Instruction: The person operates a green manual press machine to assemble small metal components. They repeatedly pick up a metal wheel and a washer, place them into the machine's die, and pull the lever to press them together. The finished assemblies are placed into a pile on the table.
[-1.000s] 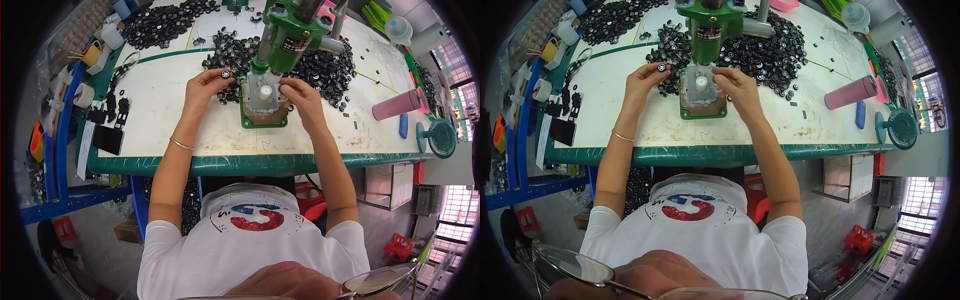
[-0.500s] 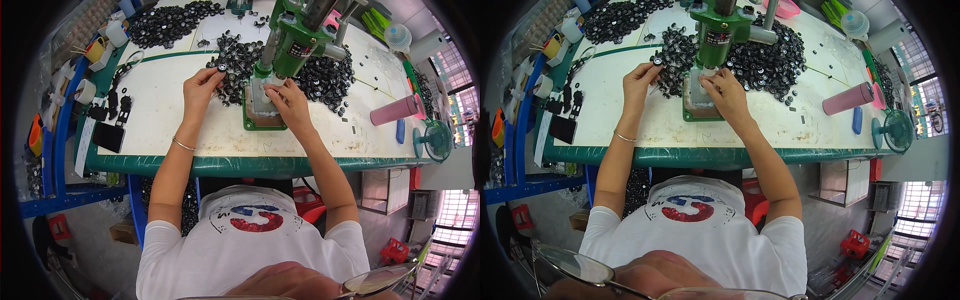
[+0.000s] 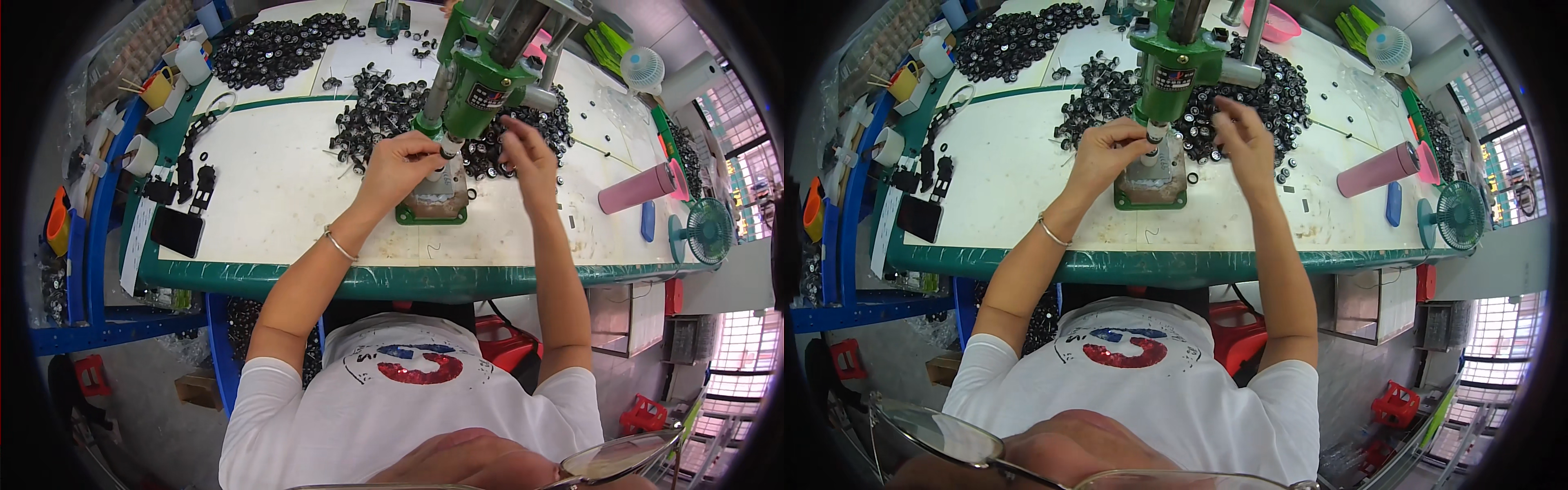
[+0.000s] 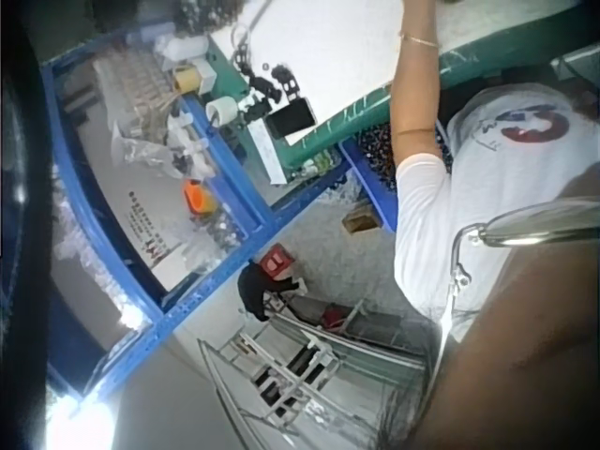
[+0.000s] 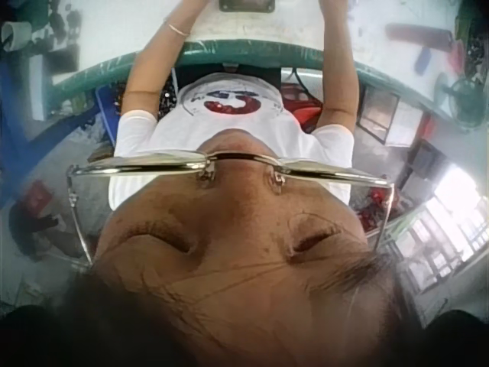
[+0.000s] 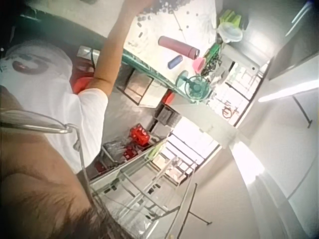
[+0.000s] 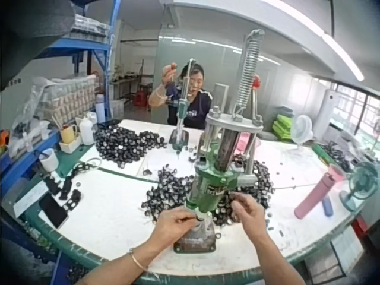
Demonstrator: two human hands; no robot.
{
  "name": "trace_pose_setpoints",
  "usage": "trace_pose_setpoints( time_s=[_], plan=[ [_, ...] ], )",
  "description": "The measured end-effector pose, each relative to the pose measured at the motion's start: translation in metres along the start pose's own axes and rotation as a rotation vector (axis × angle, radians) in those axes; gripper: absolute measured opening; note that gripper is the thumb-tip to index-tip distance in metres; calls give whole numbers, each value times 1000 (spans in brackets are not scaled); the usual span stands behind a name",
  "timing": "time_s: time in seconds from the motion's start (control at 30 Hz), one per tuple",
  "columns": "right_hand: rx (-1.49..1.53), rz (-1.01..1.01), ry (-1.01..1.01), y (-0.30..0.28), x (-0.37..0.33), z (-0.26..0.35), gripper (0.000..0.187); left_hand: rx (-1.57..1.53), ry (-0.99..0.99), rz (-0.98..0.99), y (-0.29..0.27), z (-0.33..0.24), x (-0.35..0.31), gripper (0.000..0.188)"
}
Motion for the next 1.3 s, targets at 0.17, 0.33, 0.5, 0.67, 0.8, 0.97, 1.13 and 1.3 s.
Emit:
trace_pose_setpoints(
  time_s=[0.17,0.33,0.5,0.67,0.8,0.97,1.13,1.3],
  plan=[
    [64,-60,-83,-17,47,62,33,-84,52,-46,7,7,8,13],
    [464,102,-181,-10,134,117,27,-161,99,-17,11,15,13,12],
    [765,415,-54,31,183,160,24,-186,135,6,12,15,17,12],
    [698,89,-219,28,162,159,20,-146,94,5,8,18,14,12],
    [502,-105,-346,25,120,179,28,-134,106,-2,9,20,13,13],
    [519,-58,-404,30,115,183,28,-162,74,-15,10,20,13,12],
    [500,-35,-479,28,96,194,30,-162,59,-3,12,22,13,11],
    [459,80,-860,38,42,208,37,-164,-7,3,9,22,8,9]
  ],
)
Point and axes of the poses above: each hand's wrist, its own x-axis towards the middle knuckle, its own y-axis out of the palm, z = x × y, the point moved 6 cm from there along x, towards the middle knuckle, and after that the axes turned 14 degrees about x, right-handed, at the moved point
